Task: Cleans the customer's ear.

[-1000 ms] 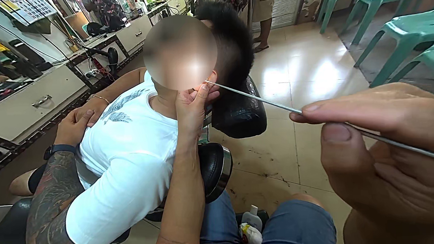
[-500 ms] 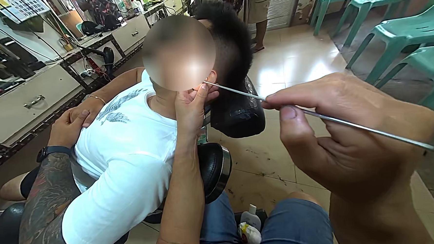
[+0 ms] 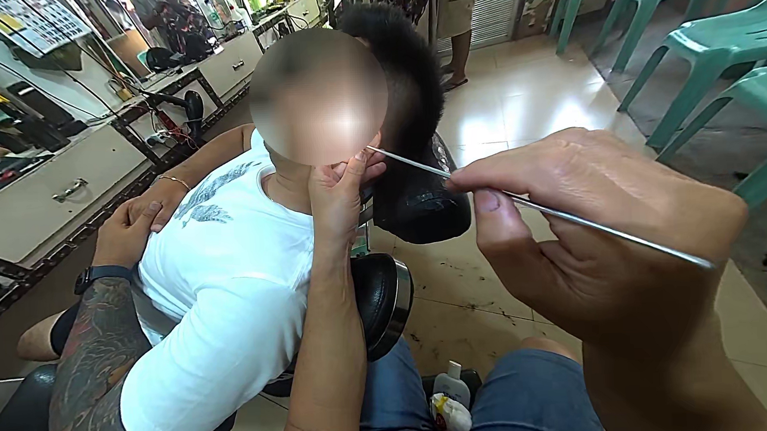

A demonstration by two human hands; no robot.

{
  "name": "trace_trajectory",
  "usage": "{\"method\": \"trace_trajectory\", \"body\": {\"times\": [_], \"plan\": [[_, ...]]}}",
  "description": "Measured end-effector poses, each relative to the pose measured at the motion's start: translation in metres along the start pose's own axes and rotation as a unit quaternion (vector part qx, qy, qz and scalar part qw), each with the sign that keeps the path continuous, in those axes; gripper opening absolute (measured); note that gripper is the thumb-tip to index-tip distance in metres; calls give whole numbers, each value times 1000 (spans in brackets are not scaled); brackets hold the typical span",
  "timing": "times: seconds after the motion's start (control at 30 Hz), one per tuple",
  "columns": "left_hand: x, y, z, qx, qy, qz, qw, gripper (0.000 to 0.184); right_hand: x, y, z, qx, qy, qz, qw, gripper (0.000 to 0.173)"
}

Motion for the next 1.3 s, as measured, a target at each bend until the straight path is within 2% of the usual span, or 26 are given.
{"method": "trace_trajectory", "body": {"times": [0.57,0.77,1.3], "plan": [[3,2,6,-1,-6,-3,1000,31,0,4,-2,-2,-6,0,1000,26],[2,1,5,2,4,-1,1000,37,0,5,-4,-1,0,2,1000,26],[0,0,3,-6,4,-1,1000,37,1,10,-4,-10,5,-6,1000,24]]}}
Point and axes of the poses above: each hand's wrist, its own y-axis towards the middle knuckle, its own x-axis out of the back of the hand, z = x × y, the point moved 5 cm from there along y, towards the middle knuckle, and after that the axes turned 14 degrees about z, right-handed, at the moved point
